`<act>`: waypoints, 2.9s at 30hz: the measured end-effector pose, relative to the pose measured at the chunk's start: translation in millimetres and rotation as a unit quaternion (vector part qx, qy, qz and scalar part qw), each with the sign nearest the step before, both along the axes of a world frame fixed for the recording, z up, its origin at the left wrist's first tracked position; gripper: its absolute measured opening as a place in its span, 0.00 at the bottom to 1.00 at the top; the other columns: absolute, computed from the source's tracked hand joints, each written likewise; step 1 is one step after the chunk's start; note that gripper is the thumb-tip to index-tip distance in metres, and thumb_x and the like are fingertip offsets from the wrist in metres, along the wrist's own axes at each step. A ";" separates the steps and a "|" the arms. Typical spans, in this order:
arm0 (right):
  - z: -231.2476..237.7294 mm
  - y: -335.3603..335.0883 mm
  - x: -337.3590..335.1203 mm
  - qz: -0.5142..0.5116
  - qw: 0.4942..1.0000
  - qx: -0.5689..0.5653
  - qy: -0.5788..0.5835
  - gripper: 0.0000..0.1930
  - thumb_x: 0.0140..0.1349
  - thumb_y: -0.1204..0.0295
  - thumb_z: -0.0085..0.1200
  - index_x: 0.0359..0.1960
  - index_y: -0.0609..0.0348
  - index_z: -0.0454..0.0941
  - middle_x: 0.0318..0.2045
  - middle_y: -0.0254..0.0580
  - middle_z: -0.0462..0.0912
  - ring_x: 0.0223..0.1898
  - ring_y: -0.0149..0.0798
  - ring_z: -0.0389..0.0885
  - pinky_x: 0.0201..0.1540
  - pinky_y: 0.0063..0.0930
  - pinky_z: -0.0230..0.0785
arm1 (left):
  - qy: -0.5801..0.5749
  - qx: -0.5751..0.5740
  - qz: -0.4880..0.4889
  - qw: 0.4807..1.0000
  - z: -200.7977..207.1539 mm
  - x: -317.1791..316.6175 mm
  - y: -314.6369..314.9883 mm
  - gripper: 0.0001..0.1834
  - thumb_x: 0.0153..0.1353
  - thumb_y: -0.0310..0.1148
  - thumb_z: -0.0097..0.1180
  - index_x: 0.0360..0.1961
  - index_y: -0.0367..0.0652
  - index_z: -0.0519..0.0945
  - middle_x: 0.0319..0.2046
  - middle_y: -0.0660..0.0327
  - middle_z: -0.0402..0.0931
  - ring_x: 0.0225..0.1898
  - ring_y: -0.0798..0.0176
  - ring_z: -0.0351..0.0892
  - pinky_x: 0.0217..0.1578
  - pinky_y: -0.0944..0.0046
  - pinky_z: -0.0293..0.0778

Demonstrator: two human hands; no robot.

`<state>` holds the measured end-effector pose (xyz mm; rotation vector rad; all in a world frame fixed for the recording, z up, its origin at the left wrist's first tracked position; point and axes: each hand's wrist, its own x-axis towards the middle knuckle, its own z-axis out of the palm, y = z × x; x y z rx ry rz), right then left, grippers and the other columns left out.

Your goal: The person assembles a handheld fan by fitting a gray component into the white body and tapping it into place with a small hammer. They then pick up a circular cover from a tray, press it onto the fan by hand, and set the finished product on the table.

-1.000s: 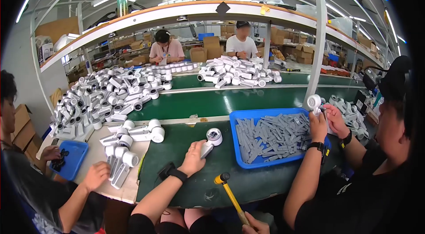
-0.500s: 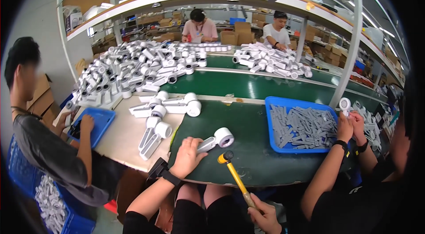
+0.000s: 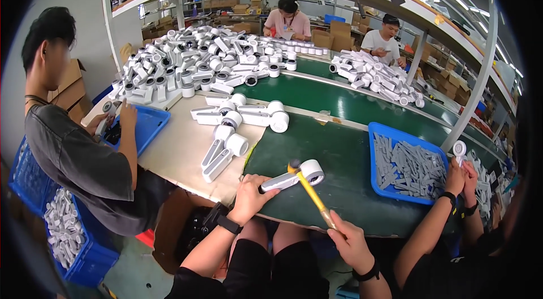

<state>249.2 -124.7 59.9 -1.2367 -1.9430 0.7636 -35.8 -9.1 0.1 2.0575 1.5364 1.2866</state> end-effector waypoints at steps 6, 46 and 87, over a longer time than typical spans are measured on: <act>11.6 -7.1 -6.0 -0.020 0.991 0.108 0.076 0.26 0.64 0.79 0.54 0.65 0.66 0.67 0.30 0.48 0.77 0.30 0.44 0.77 0.37 0.30 0.70 | 0.011 0.032 0.026 0.999 -1.4 4.7 0.0 0.17 0.48 0.40 0.73 0.39 0.44 0.87 0.29 0.57 0.77 0.39 0.51 0.73 0.44 0.55 0.71; 9.4 -2.2 -26.7 0.073 0.997 0.031 -0.013 0.25 0.64 0.79 0.55 0.64 0.65 0.69 0.28 0.44 0.75 0.27 0.34 0.73 0.34 0.25 0.67 | 0.016 -0.019 0.034 0.999 -7.0 1.1 0.0 0.20 0.46 0.41 0.73 0.38 0.40 0.87 0.30 0.53 0.77 0.39 0.48 0.73 0.45 0.53 0.70; -5.4 -30.1 8.0 -0.035 0.973 -0.151 0.171 0.27 0.65 0.80 0.53 0.67 0.59 0.68 0.27 0.31 0.77 0.20 0.21 0.70 0.23 0.16 0.63 | -0.494 -0.366 -0.154 0.773 24.1 -20.7 -25.8 0.25 0.70 0.48 0.53 0.58 0.38 0.75 0.26 0.66 0.73 0.24 0.71 0.69 0.24 0.69 0.66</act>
